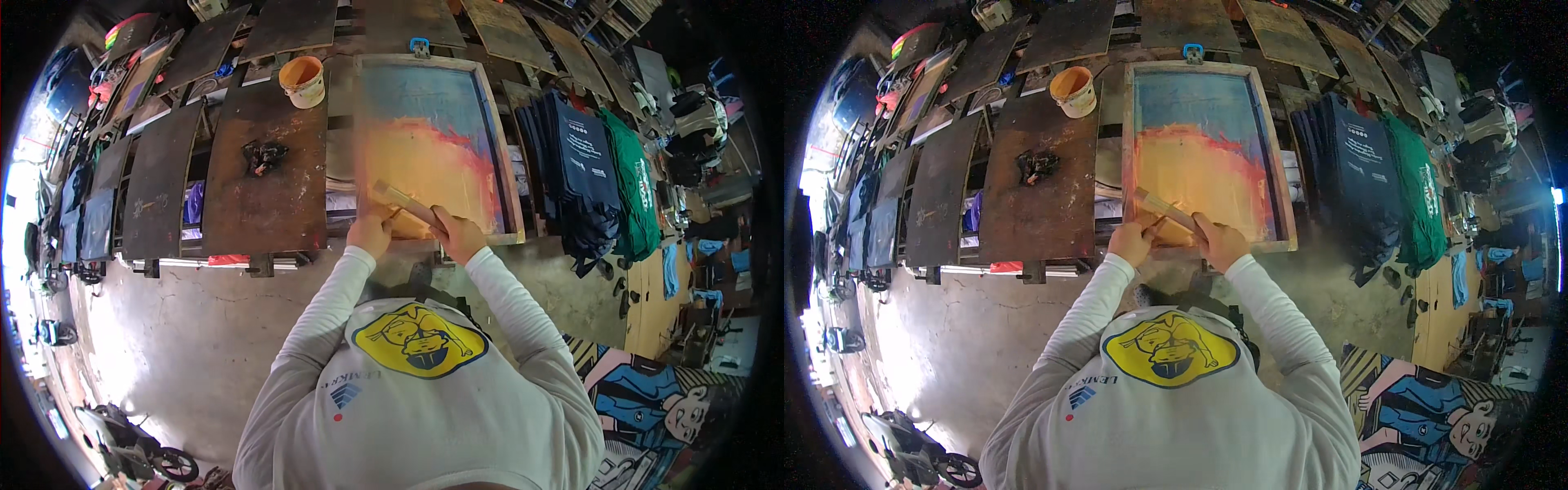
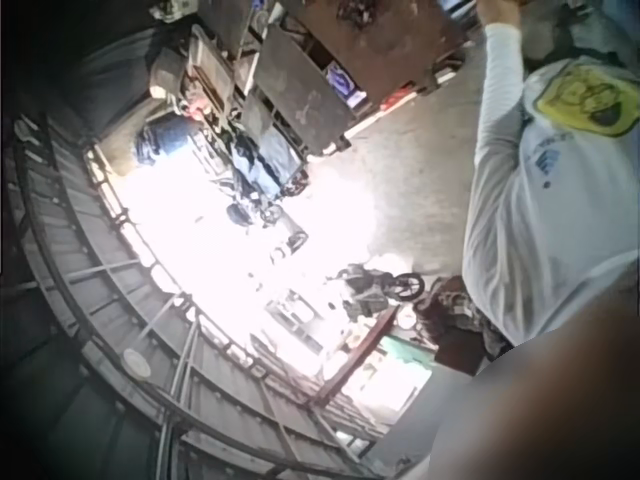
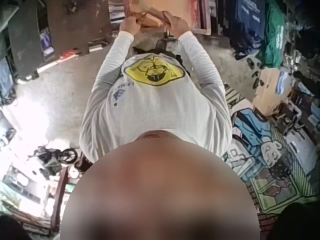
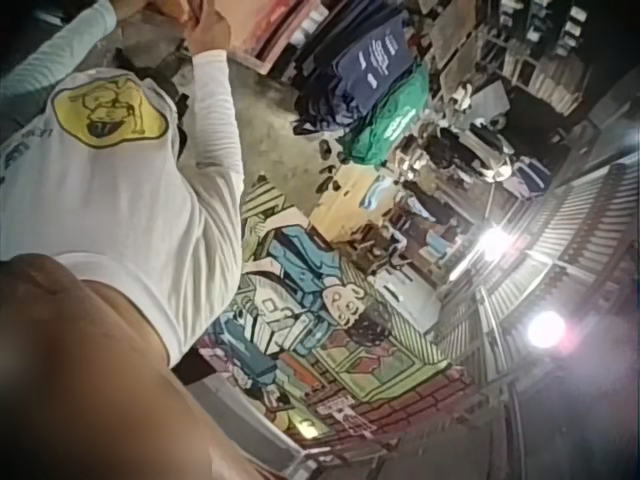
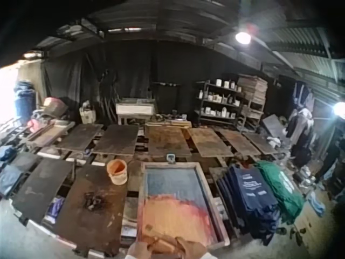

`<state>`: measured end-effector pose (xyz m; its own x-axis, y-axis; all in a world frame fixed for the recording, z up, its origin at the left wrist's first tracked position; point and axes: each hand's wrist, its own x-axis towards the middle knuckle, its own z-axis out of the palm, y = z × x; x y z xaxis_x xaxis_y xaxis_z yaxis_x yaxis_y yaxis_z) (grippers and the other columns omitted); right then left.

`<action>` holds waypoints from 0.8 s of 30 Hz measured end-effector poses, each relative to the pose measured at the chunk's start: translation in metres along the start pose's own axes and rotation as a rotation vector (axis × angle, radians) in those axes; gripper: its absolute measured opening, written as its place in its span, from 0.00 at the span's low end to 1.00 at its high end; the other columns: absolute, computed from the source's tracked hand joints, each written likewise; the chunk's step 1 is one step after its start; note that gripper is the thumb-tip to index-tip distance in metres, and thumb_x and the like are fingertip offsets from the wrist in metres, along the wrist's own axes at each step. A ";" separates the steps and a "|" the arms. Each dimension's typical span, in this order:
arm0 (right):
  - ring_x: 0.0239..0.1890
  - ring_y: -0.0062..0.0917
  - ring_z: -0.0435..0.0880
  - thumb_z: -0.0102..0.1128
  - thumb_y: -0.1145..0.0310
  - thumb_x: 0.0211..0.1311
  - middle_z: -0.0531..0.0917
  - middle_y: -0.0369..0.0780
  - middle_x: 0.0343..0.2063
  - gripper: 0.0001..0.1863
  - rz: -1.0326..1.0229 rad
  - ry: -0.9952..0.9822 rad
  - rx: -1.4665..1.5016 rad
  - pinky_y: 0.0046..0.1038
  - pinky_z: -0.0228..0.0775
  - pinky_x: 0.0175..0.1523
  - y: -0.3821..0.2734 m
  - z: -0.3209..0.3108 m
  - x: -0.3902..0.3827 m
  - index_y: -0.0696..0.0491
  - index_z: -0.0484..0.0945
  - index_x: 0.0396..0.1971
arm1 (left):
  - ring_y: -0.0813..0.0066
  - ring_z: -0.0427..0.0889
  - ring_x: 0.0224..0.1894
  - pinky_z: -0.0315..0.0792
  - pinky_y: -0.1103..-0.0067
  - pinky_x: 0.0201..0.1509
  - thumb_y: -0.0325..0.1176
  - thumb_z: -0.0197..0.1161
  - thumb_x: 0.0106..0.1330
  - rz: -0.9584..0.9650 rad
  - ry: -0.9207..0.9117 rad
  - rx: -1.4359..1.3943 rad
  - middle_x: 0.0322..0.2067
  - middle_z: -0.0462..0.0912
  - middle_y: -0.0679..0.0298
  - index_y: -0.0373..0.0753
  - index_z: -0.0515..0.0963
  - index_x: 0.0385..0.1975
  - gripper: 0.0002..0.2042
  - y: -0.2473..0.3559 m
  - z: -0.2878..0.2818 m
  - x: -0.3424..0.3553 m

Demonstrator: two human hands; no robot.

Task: The person is scooping ink or emulsion from a bucket and applying it to a screen printing frame, then spreading it manually.

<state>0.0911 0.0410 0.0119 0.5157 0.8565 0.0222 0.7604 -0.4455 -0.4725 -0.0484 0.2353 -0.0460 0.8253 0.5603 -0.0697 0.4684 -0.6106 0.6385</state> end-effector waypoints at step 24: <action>0.29 0.49 0.83 0.58 0.62 0.61 0.82 0.50 0.25 0.22 -0.146 -0.129 0.064 0.49 0.73 0.34 0.036 -0.026 0.020 0.44 0.68 0.55 | 0.44 0.83 0.34 0.76 0.56 0.41 0.41 0.61 0.63 -0.155 0.168 0.051 0.30 0.84 0.48 0.42 0.84 0.35 0.11 0.047 0.018 -0.013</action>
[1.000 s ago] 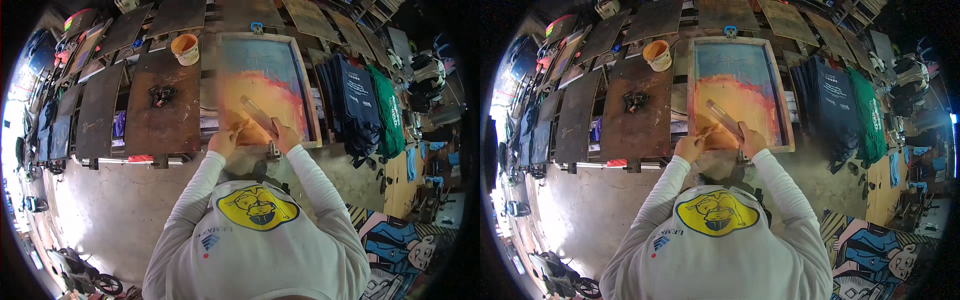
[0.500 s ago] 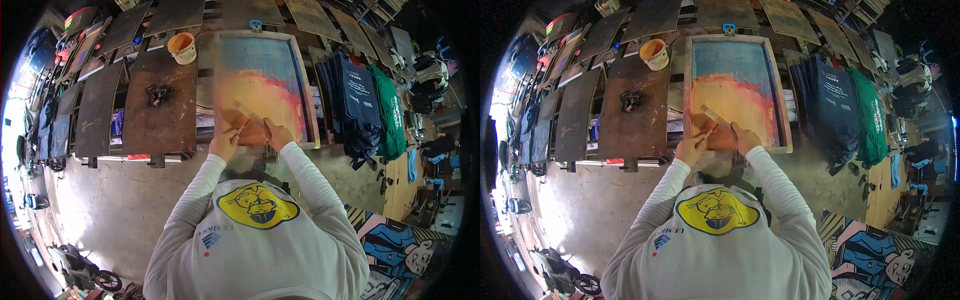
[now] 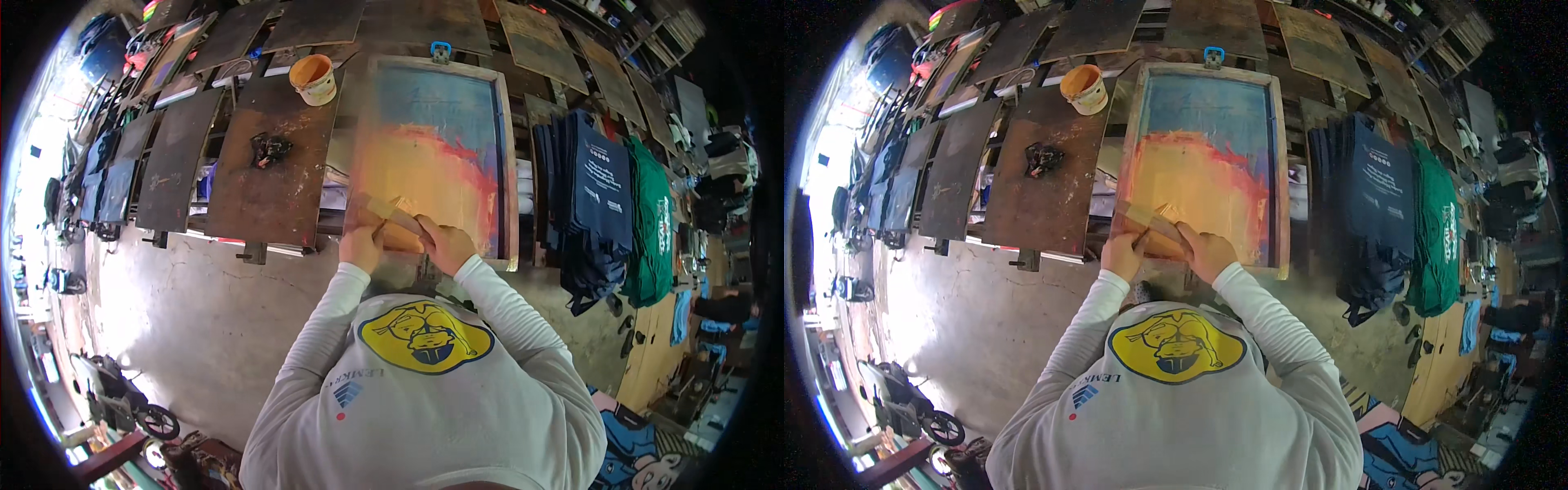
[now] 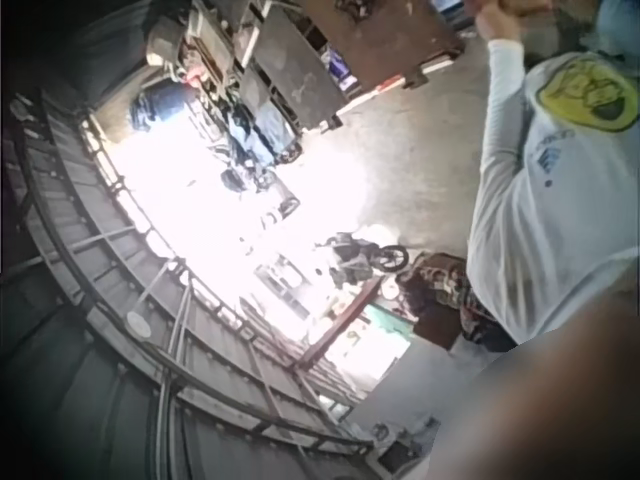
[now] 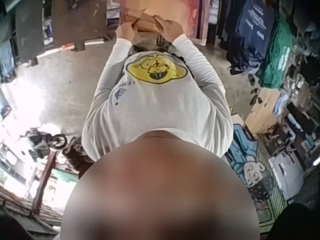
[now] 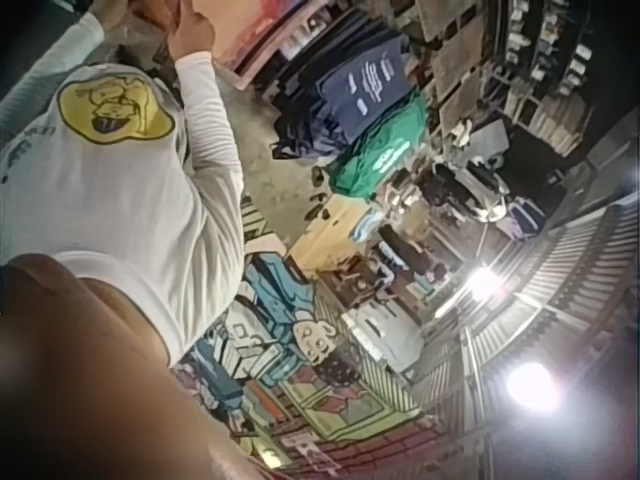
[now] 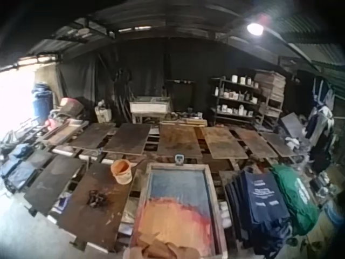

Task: The person is scooping ink or emulsion from a bucket and applying it to a screen printing frame, then spreading it manually.

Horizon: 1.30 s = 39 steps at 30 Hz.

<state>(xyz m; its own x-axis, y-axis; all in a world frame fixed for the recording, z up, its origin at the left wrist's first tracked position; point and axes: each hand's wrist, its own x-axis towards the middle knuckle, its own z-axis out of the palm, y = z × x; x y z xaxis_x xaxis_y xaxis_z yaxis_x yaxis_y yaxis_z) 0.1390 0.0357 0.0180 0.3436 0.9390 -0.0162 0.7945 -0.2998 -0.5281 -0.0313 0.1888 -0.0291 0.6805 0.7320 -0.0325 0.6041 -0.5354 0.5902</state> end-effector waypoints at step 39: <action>0.42 0.48 0.84 0.64 0.57 0.57 0.84 0.52 0.39 0.26 0.197 0.075 0.336 0.42 0.75 0.48 0.012 0.022 0.005 0.52 0.75 0.54 | 0.47 0.83 0.33 0.76 0.59 0.39 0.40 0.63 0.61 0.050 0.008 0.030 0.29 0.83 0.49 0.43 0.84 0.34 0.10 0.001 -0.013 0.009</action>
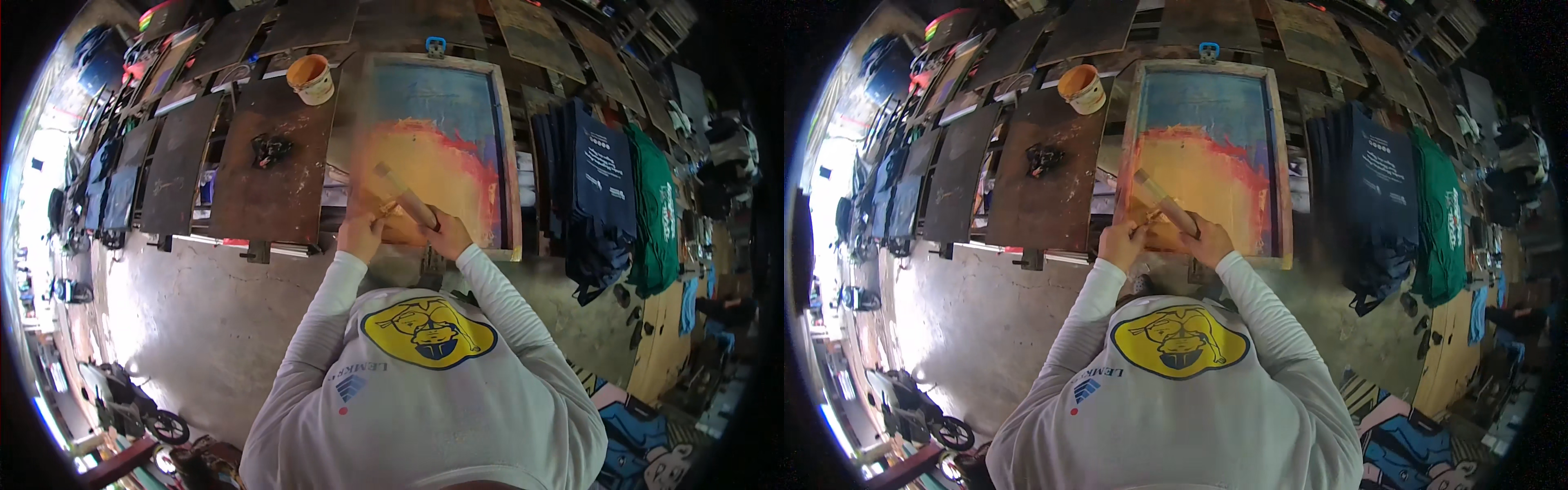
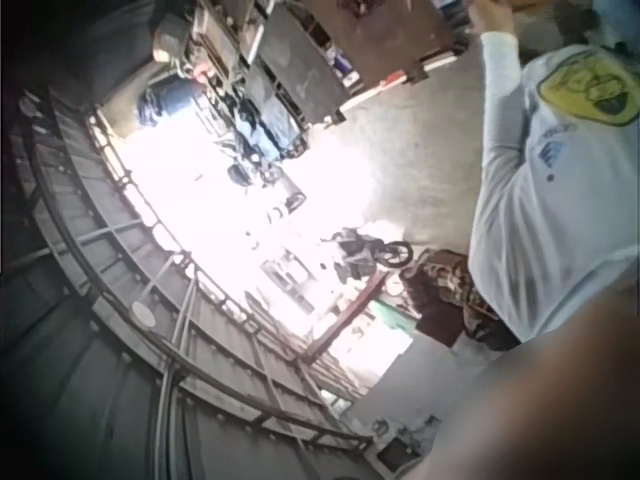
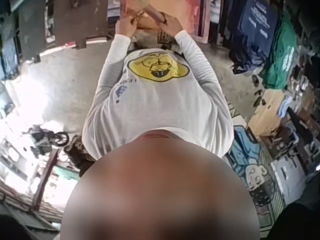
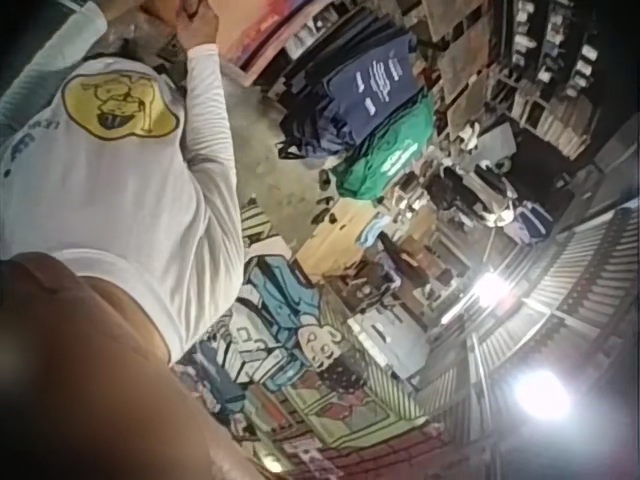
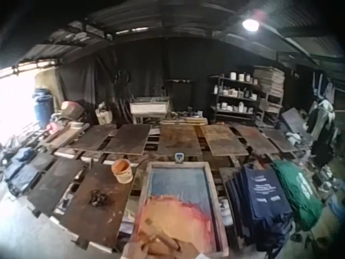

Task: The person is scooping ink or emulsion from a bucket and applying it to a screen printing frame, then spreading it manually.

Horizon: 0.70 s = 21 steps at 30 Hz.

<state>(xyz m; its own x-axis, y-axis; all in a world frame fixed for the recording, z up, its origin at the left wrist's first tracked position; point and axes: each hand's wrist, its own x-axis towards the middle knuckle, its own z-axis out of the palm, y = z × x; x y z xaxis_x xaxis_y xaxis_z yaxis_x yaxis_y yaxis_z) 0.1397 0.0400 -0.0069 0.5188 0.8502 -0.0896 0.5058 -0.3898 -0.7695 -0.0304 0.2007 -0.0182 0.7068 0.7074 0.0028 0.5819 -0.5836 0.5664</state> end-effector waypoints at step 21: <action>0.40 0.52 0.83 0.61 0.55 0.59 0.84 0.53 0.36 0.22 0.273 0.272 -0.116 0.47 0.73 0.47 -0.033 0.080 0.010 0.53 0.75 0.48 | 0.48 0.81 0.27 0.72 0.61 0.31 0.46 0.59 0.66 0.286 -0.263 -0.091 0.20 0.80 0.49 0.37 0.82 0.23 0.18 -0.086 -0.032 0.032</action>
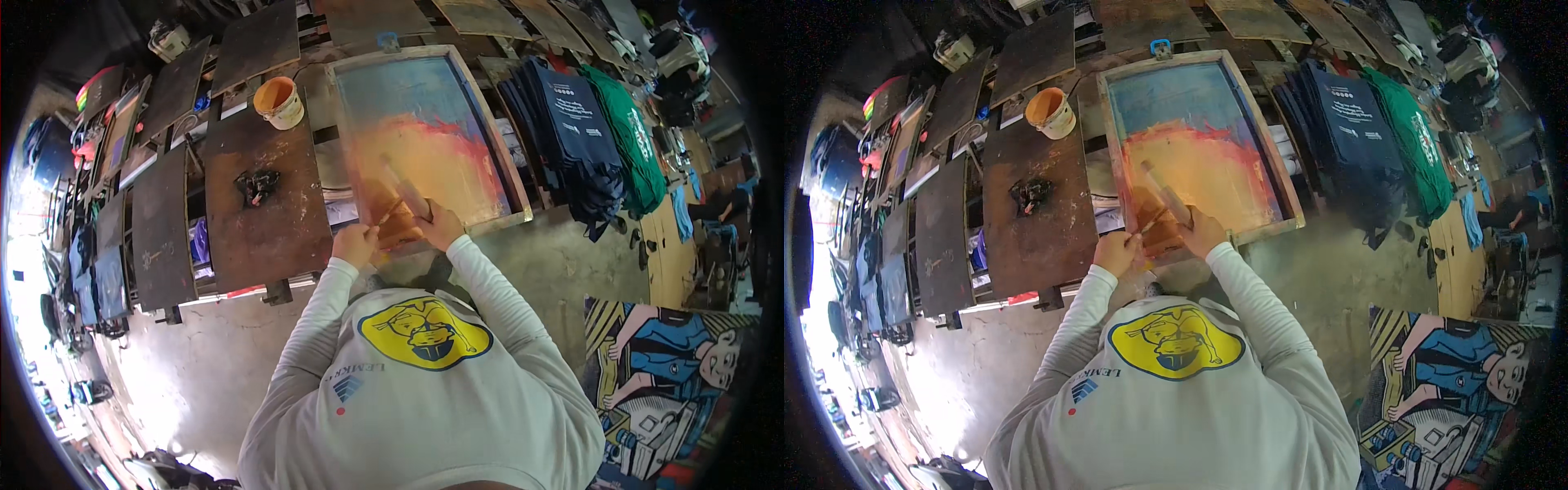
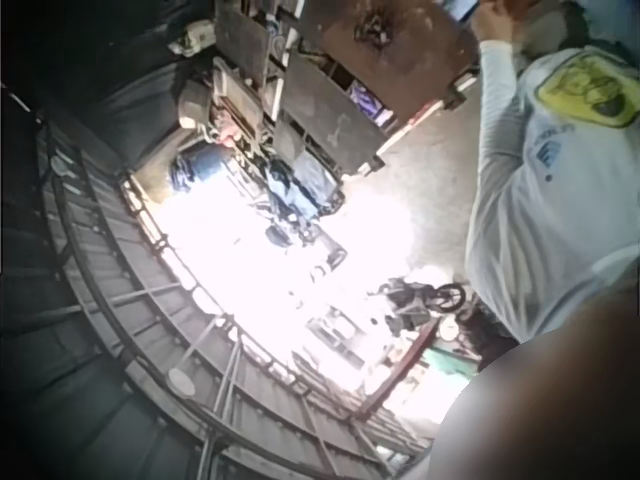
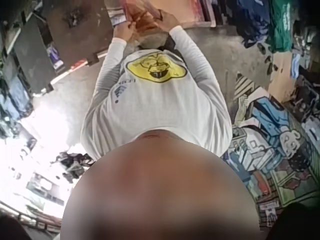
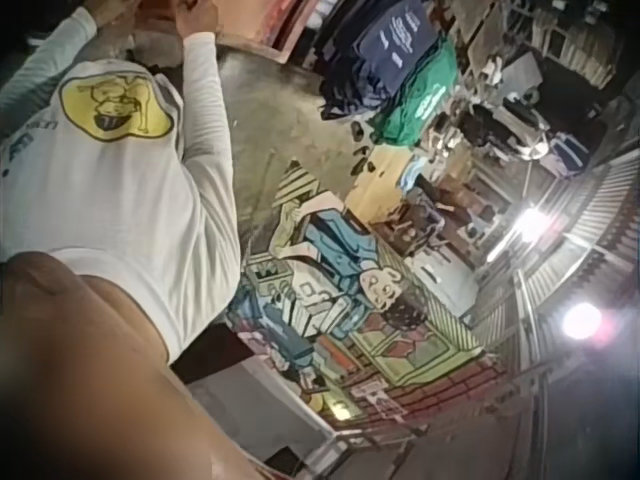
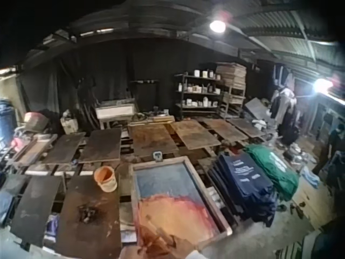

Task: The person is scooping ink or emulsion from a bucket and applying it to a screen printing frame, then spreading it manually.

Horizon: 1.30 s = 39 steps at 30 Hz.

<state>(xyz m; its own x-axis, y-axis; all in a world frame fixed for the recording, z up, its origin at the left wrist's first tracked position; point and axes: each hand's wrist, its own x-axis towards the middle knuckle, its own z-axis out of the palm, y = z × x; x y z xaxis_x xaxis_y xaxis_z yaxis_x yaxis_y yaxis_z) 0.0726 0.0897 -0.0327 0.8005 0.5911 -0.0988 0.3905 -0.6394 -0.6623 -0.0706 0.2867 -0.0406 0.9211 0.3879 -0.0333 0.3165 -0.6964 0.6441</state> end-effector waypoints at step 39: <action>0.37 0.50 0.83 0.63 0.54 0.57 0.84 0.52 0.33 0.19 -0.181 -0.229 0.030 0.44 0.75 0.44 0.043 -0.070 0.043 0.54 0.78 0.40 | 0.54 0.81 0.23 0.73 0.69 0.28 0.38 0.68 0.56 -0.182 0.361 -0.041 0.21 0.81 0.53 0.45 0.86 0.38 0.11 0.082 0.018 -0.013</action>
<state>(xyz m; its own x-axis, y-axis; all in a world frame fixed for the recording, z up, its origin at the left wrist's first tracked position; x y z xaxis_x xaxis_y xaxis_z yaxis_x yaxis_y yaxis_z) 0.1563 0.0531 -0.0134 0.5943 0.7919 -0.1403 0.5011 -0.5011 -0.7056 -0.0528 0.2137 -0.0016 0.7096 0.6949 0.1166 0.4508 -0.5750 0.6828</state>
